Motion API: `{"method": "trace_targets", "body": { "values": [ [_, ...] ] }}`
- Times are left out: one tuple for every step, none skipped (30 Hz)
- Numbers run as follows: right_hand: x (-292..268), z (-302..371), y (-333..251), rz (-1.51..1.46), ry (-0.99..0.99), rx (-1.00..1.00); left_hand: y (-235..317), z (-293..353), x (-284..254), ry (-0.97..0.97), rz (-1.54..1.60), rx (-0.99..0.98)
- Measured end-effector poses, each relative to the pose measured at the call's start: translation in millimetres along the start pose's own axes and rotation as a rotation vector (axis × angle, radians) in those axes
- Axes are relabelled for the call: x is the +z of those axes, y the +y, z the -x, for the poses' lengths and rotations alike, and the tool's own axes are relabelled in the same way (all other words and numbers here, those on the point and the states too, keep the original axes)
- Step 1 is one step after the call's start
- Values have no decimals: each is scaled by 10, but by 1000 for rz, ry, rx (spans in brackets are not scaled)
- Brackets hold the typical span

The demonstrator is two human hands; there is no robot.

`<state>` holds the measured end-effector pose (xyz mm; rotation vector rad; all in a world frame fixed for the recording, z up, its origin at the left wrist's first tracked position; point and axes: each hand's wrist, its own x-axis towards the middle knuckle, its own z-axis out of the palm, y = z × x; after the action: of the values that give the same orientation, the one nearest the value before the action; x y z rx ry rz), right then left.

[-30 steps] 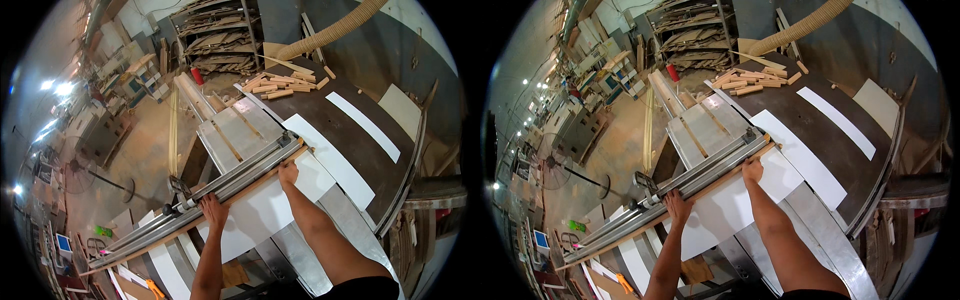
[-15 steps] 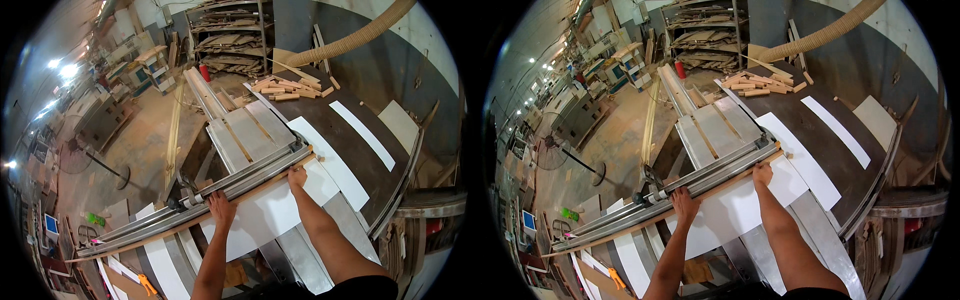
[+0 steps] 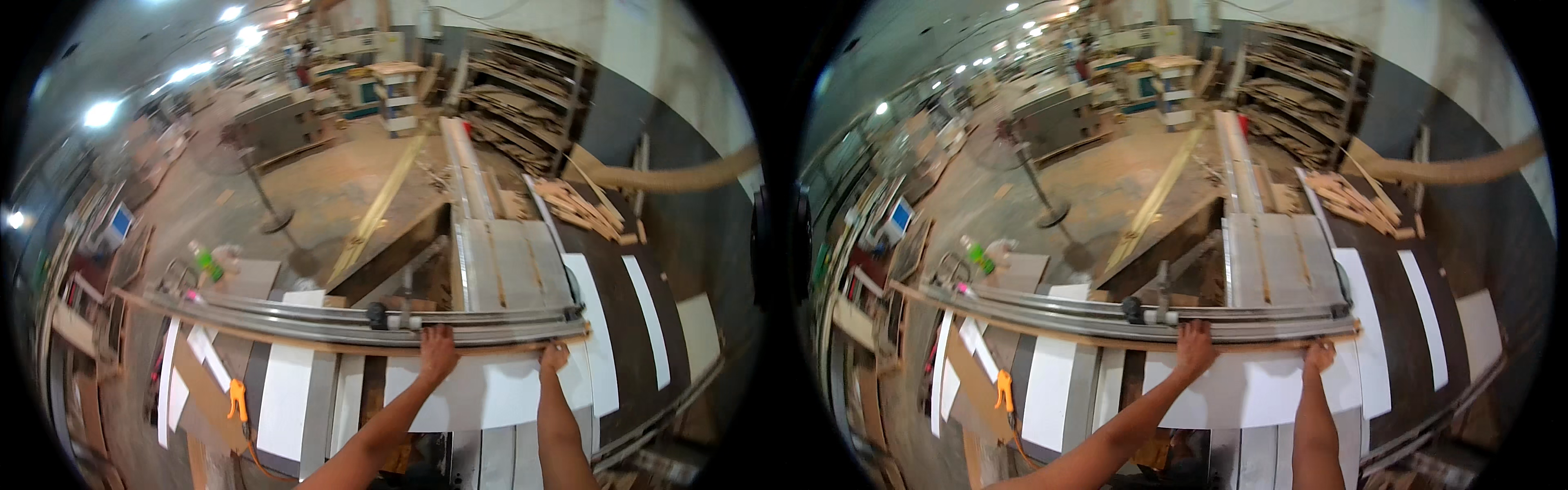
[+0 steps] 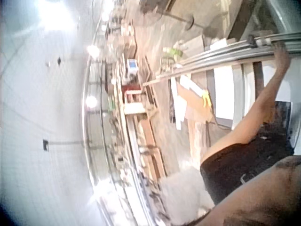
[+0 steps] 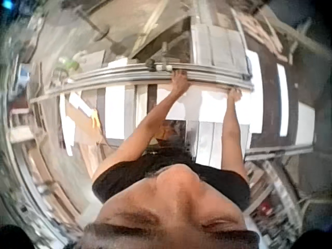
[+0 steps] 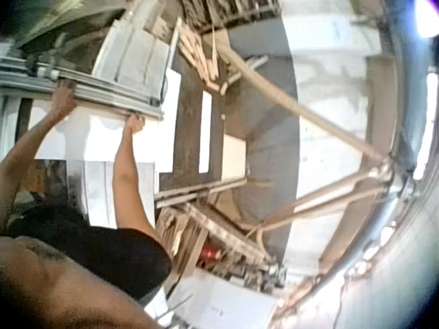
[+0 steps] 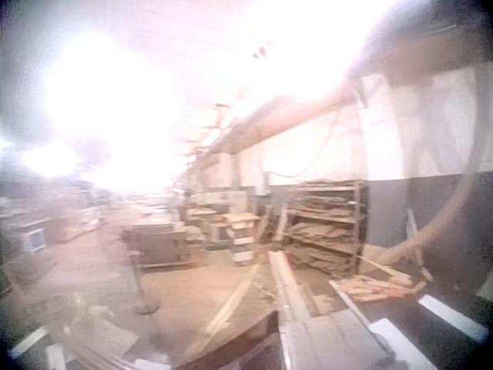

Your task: The person unpacks a bundle of long wooden dowels from plastic wrapping and proceeds to cut them into shorter segments using a table saw. They handle the dowels one by one, feeding them through the saw blade and collecting the cut pieces on the table surface.

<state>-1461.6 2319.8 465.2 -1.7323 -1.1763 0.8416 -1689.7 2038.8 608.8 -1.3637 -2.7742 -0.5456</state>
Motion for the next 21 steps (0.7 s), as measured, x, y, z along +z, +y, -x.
{"method": "trace_targets", "body": {
  "values": [
    [19, 166, -100, -28, -39, 46, -65, 29, -36, 45, 12, -1],
    [2, 324, -227, -52, -72, 92, -134, 72, -56, 92, 41, -6],
    [-54, 328, -303, -31, -91, 90, -132, 71, -61, 86, 53, -8],
    [-110, 350, -356, -13, -109, 88, -144, 78, -52, 83, 64, -6],
    [-144, 375, -402, 15, -87, 49, -141, 88, -29, 93, 43, 0],
    [-157, 383, -432, 37, -64, 11, -141, 100, 12, 107, 18, 9],
    [-190, 373, -440, 75, -75, 21, -161, 124, 34, 113, -7, 19],
    [-235, 335, -437, 113, -81, 36, -165, 139, 9, 102, 45, 42],
    [-268, 328, -436, 149, -87, 55, -172, 165, -41, 90, 93, 68],
    [-307, 360, -430, 133, -106, 52, -201, 211, -68, 74, 139, 92],
    [-339, 397, -423, 117, -127, 50, -257, 267, -99, 53, 167, 117],
    [-388, 432, -388, 102, -146, 51, -286, 376, -131, 51, 203, 120],
    [-435, 452, -345, 125, -119, 44, -294, 518, -157, 50, 238, 125],
    [-483, 486, -291, 148, -92, 36, -318, 676, -185, 50, 273, 129],
    [-502, 582, -224, 167, -76, 27, -397, 906, -171, 90, 356, 85],
    [-692, 422, 48, 146, 5, -48, -358, 1062, -199, 131, 450, 69],
    [-805, 252, 268, 115, 87, -122, -348, 1244, -312, 176, 538, 59],
    [-778, 794, 186, 150, -93, 47, -618, 1634, -431, 222, 555, -42],
    [-923, 944, 249, 146, -76, 6, -709, 1901, -522, 298, 553, -132],
    [-1092, 1062, 331, 56, -99, -27, -808, 2092, -587, 377, 557, -209],
    [-1321, 1267, 267, -81, -286, 64, -944, 2319, -652, 406, 580, -320]
  ]
}}
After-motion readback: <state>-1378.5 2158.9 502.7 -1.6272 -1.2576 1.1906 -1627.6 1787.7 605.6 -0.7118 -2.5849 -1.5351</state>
